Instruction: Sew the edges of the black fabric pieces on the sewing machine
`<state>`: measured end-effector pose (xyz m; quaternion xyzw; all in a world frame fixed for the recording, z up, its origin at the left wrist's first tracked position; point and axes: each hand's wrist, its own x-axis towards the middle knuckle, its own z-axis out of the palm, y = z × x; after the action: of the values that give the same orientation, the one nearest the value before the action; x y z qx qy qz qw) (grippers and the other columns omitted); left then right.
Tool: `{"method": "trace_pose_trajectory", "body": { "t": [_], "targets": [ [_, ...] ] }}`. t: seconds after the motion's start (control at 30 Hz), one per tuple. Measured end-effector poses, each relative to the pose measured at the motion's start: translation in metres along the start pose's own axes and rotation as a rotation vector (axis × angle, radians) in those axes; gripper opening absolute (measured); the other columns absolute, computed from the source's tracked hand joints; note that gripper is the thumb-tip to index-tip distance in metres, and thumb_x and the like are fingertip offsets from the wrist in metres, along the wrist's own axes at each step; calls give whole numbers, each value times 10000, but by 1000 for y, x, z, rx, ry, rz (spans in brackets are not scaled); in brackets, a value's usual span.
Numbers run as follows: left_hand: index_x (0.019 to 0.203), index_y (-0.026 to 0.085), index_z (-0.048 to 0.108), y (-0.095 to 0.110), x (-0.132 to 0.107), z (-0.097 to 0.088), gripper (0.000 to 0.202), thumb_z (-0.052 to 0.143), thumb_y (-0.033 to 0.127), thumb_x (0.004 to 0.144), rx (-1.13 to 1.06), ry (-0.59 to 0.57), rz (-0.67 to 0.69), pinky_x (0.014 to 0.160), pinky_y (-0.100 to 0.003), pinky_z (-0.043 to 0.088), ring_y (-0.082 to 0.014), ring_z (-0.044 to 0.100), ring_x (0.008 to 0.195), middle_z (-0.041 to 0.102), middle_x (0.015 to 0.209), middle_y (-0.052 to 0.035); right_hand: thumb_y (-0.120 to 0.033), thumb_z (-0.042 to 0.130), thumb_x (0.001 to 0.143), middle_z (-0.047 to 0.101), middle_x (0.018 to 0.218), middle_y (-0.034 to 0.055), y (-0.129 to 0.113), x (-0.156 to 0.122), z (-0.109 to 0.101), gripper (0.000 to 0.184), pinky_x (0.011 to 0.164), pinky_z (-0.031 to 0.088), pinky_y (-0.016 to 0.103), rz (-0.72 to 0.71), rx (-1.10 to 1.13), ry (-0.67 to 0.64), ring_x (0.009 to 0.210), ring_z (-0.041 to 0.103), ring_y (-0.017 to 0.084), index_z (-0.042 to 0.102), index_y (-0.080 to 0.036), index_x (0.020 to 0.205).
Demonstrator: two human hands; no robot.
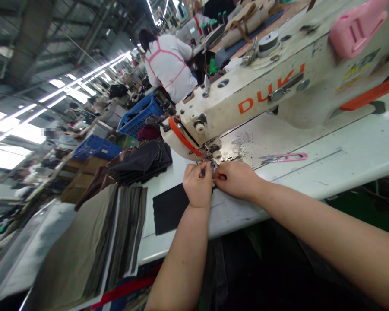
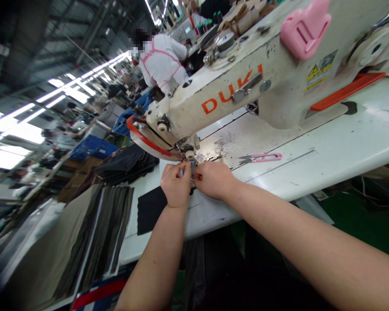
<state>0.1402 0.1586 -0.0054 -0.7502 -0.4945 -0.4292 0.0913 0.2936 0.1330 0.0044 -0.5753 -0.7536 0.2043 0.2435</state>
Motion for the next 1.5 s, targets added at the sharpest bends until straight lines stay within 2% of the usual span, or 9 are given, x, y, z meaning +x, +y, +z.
{"method": "trace_pose_trajectory", "body": {
  "t": [0.4, 0.57, 0.73, 0.87, 0.93, 1.0, 1.13, 1.37, 1.5],
  "targets": [
    [825, 183, 768, -4, 2, 5, 108, 701, 241, 888, -1, -36, -48, 677, -254, 440, -125, 499, 633, 459, 631, 37, -298, 581, 848, 735, 865, 17, -1, 0, 0, 184, 628, 334, 275, -12, 5, 23, 760, 639, 165, 758, -256, 826],
    [831, 179, 774, -6, 1, 6, 96, 721, 244, 877, -19, -43, -68, 671, -256, 436, -124, 491, 626, 455, 634, 39, -343, 591, 868, 735, 889, 18, 1, 0, 1, 189, 635, 334, 275, -33, -1, 18, 773, 634, 164, 758, -259, 837],
    [825, 186, 770, -7, 1, 6, 113, 714, 260, 890, -24, -55, -70, 670, -256, 434, -122, 493, 628, 461, 643, 38, -420, 575, 887, 714, 827, 27, -1, -1, 1, 268, 610, 293, 288, -48, -30, 10, 742, 614, 169, 725, -237, 760],
    [835, 176, 771, -7, 2, 7, 102, 718, 243, 888, -60, -51, -61, 675, -255, 437, -125, 499, 641, 473, 650, 35, -343, 549, 888, 695, 842, 28, -3, -2, -2, 213, 609, 299, 293, 66, -24, 133, 729, 598, 168, 690, -224, 780],
    [830, 173, 772, -7, 2, 7, 99, 719, 236, 886, -74, -41, -62, 670, -252, 438, -124, 506, 642, 475, 646, 34, -307, 551, 890, 690, 905, 33, 1, 2, -3, 162, 629, 324, 291, 148, -3, 242, 767, 602, 173, 690, -223, 882],
    [813, 182, 771, -6, 2, 7, 99, 719, 231, 882, -71, -35, -74, 658, -248, 436, -123, 508, 635, 473, 638, 36, -281, 579, 886, 682, 1002, 46, 6, 10, -3, 165, 670, 355, 283, 167, 23, 307, 830, 605, 176, 689, -218, 990],
    [806, 188, 772, -6, 2, 8, 92, 720, 216, 877, -73, -37, -87, 654, -247, 434, -120, 508, 631, 471, 638, 37, -302, 651, 878, 665, 1046, 58, 17, 26, -1, 155, 704, 377, 271, 111, 50, 260, 870, 591, 171, 714, -207, 984],
    [834, 188, 780, -7, 1, 9, 79, 732, 235, 875, -81, -40, -107, 663, -248, 428, -119, 500, 635, 466, 651, 38, -365, 694, 866, 673, 963, 33, 16, 36, 0, 158, 639, 343, 270, 181, 90, 238, 813, 582, 155, 723, -211, 878],
    [825, 191, 777, -7, 1, 8, 75, 736, 233, 872, -89, -37, -114, 659, -246, 426, -116, 495, 628, 472, 655, 39, -390, 669, 872, 676, 952, 35, 15, 36, -2, 188, 614, 323, 268, 171, 83, 220, 783, 577, 149, 717, -209, 867]
  ]
}}
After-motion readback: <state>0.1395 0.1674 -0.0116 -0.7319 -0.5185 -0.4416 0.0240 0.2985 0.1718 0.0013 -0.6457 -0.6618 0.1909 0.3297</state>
